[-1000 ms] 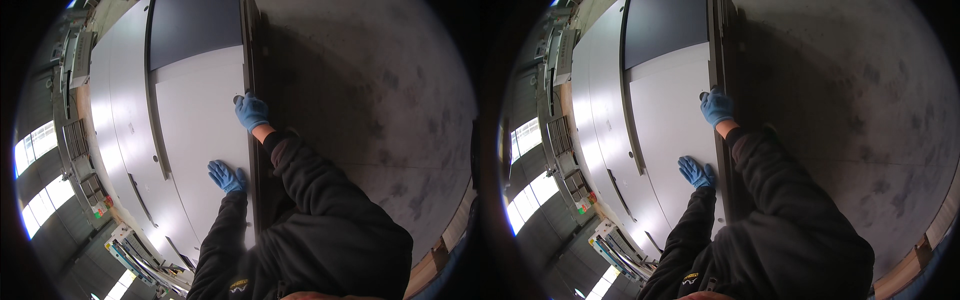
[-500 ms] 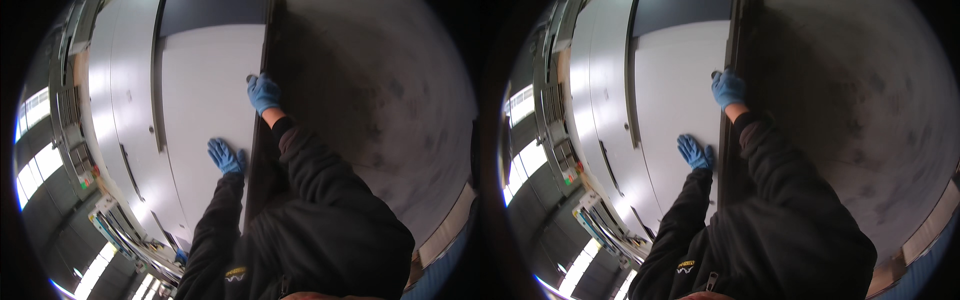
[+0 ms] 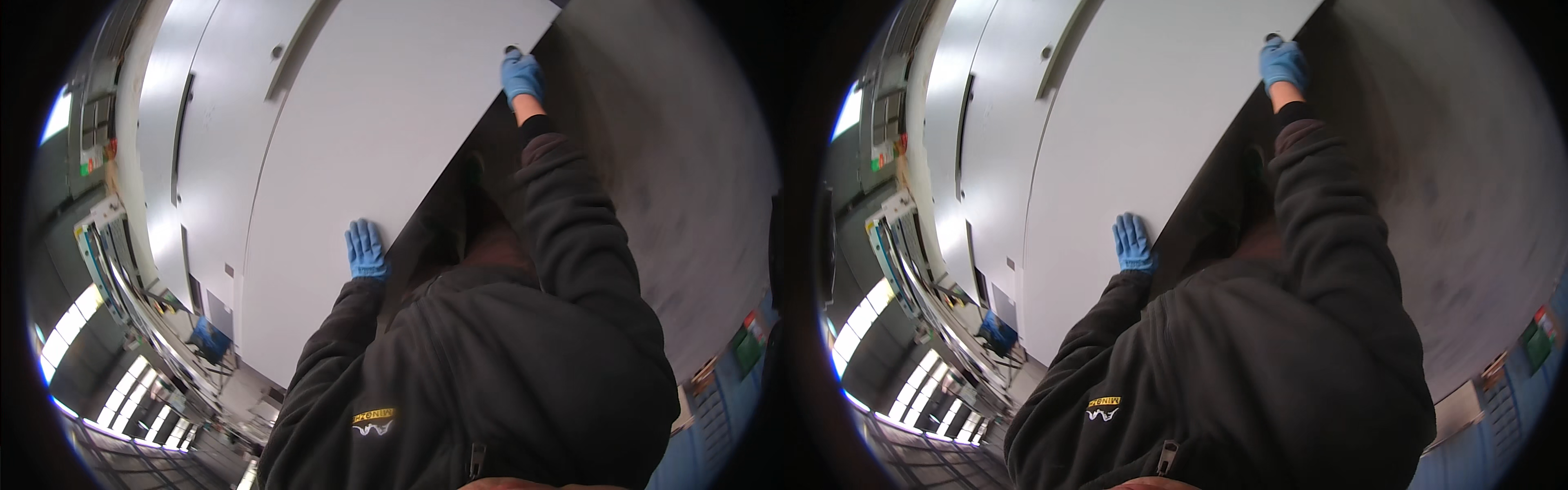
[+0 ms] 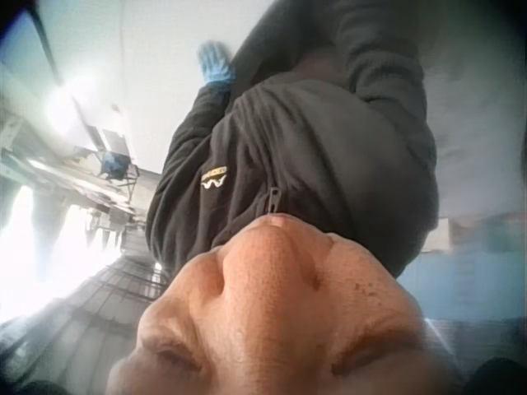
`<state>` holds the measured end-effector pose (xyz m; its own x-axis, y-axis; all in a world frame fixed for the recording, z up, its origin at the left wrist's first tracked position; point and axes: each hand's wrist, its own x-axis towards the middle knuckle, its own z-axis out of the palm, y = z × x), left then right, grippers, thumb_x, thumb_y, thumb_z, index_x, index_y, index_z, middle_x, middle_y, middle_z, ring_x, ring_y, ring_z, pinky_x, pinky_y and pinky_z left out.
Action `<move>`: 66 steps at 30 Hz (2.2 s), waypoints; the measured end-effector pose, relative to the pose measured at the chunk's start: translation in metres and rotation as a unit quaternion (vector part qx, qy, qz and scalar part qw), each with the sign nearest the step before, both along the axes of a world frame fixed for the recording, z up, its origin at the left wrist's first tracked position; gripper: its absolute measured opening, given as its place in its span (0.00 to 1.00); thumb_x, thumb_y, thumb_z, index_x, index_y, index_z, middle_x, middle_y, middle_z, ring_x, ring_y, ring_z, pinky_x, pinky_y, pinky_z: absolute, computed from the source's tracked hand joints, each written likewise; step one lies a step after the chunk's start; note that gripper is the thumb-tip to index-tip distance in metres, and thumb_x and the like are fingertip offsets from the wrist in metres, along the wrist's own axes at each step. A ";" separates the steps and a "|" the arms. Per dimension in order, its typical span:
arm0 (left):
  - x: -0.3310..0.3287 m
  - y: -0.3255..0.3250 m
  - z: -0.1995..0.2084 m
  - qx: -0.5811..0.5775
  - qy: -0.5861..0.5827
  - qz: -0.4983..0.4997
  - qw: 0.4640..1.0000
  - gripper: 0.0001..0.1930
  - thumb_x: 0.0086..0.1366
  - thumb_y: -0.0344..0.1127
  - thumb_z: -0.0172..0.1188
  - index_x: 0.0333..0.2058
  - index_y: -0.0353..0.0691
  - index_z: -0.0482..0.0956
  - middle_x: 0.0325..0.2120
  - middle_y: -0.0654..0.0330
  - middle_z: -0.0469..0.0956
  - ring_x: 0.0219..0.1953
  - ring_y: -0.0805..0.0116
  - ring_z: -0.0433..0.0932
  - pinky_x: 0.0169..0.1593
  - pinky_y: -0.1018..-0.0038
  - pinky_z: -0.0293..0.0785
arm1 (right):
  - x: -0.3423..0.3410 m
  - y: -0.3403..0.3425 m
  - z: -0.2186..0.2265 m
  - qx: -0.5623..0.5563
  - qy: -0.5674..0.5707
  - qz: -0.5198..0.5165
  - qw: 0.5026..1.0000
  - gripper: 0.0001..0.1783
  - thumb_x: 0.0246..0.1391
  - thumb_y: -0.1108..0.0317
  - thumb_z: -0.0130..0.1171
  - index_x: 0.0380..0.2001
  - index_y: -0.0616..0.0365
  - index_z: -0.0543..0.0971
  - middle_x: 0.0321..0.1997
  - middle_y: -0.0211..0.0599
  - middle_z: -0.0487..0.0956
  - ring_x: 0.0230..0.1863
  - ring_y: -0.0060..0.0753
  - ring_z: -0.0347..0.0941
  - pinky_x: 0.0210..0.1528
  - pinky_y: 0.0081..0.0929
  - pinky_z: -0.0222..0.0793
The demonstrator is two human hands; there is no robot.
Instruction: The person repeatedly picks up large white panels from a floor pile and places them onto a growing stack. The person handles each panel with both hands, aligns it, and sets it down before returning for the next one.
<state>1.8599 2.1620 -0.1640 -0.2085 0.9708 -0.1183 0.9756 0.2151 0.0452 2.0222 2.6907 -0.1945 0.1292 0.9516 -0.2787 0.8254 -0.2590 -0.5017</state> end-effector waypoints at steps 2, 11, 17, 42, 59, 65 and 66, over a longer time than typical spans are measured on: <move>0.000 -0.008 -0.007 0.005 -0.067 0.032 0.997 0.44 0.59 0.43 0.56 0.71 0.28 0.51 0.72 0.39 0.50 0.75 0.33 0.45 0.76 0.40 0.40 | -0.002 -0.004 0.003 0.003 0.029 -0.021 0.999 0.37 0.61 0.41 0.43 0.37 0.69 0.84 0.42 0.67 0.82 0.50 0.64 0.80 0.52 0.51 0.76; -0.009 -0.018 0.008 0.032 -0.046 0.046 0.997 0.36 0.65 0.37 0.48 0.71 0.32 0.54 0.74 0.46 0.52 0.76 0.45 0.50 0.77 0.48 0.41 | -0.097 -0.225 0.022 0.381 -0.086 0.375 0.841 0.37 0.60 0.42 0.56 0.62 0.59 0.73 0.75 0.50 0.62 0.77 0.56 0.54 0.75 0.57 0.49; -0.018 -0.029 -0.001 0.115 -0.010 0.039 0.993 0.35 0.64 0.38 0.50 0.70 0.32 0.59 0.71 0.47 0.58 0.74 0.47 0.56 0.76 0.51 0.47 | -0.148 -0.363 0.017 0.255 -0.087 0.529 0.805 0.43 0.59 0.38 0.53 0.68 0.59 0.67 0.81 0.53 0.48 0.81 0.57 0.38 0.78 0.63 0.29; -0.004 -0.169 -0.002 0.095 -0.056 0.347 0.931 0.29 0.73 0.40 0.43 0.72 0.47 0.59 0.74 0.60 0.54 0.77 0.62 0.49 0.79 0.59 0.40 | -0.143 -0.455 0.025 0.267 0.012 0.924 0.275 0.48 0.47 0.51 0.60 0.72 0.51 0.62 0.80 0.57 0.48 0.81 0.66 0.37 0.78 0.63 0.25; 0.363 -0.460 -0.045 0.012 -0.264 0.778 0.570 0.38 0.60 0.50 0.61 0.66 0.37 0.66 0.69 0.46 0.62 0.72 0.47 0.58 0.73 0.53 0.53 | -0.173 -0.671 0.067 0.247 -0.245 0.888 0.301 0.64 0.45 0.47 0.71 0.76 0.60 0.47 0.77 0.75 0.41 0.78 0.80 0.36 0.77 0.62 0.39; 0.277 -0.482 -0.062 0.166 -0.245 0.866 0.403 0.37 0.64 0.55 0.59 0.64 0.34 0.70 0.67 0.45 0.66 0.70 0.50 0.62 0.72 0.59 0.58 | -0.176 -0.667 0.054 0.233 -0.253 0.884 0.316 0.66 0.43 0.49 0.72 0.76 0.61 0.44 0.78 0.75 0.39 0.78 0.80 0.33 0.78 0.61 0.37; 0.235 -0.481 -0.064 0.247 -0.207 0.873 0.366 0.37 0.65 0.57 0.59 0.63 0.34 0.71 0.67 0.45 0.67 0.70 0.48 0.63 0.72 0.58 0.58 | -0.176 -0.665 0.054 0.236 -0.242 0.887 0.314 0.67 0.43 0.49 0.73 0.76 0.61 0.44 0.78 0.75 0.39 0.78 0.80 0.33 0.78 0.61 0.36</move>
<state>2.0952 1.6809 -0.2276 -0.6261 -0.6754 -0.3895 -0.7414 0.3610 0.5657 1.8465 2.0261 -0.1407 -0.8025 -0.4343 -0.4092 -0.5305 0.8332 0.1560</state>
